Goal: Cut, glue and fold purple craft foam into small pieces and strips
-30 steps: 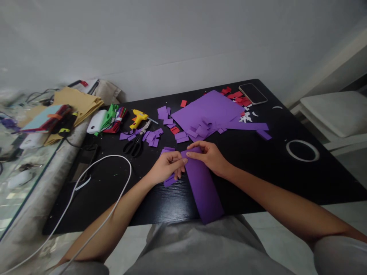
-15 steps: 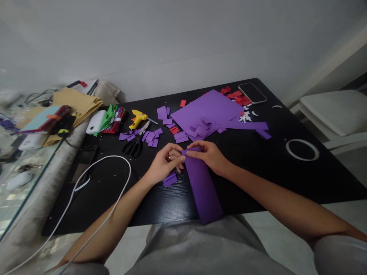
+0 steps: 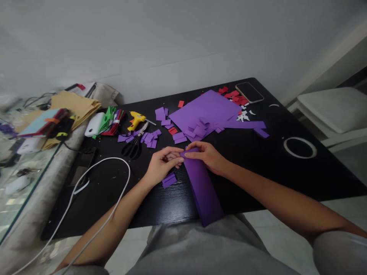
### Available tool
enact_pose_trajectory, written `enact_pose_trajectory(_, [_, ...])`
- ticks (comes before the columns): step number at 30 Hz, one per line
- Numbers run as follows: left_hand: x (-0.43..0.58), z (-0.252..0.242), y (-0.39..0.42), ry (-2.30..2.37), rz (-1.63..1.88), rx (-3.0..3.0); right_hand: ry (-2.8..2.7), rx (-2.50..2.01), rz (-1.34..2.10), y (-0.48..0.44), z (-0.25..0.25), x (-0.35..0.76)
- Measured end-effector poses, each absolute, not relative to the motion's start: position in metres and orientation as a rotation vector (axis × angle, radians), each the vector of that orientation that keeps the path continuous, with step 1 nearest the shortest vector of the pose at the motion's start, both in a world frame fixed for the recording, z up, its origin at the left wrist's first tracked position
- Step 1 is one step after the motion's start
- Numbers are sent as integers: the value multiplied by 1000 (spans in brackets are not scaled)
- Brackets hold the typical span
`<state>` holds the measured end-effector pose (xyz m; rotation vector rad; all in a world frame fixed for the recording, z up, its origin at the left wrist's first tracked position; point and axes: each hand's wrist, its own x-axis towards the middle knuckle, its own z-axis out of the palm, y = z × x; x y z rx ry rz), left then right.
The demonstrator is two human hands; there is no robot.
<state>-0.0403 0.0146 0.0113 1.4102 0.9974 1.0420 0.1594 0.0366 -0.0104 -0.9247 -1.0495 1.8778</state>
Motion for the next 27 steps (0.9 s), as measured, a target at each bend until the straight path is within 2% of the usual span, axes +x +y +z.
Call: enact_pose_trajectory(27, [-45,6,19,1033,976,1355,-1045,-1088,1804,39,-3,157])
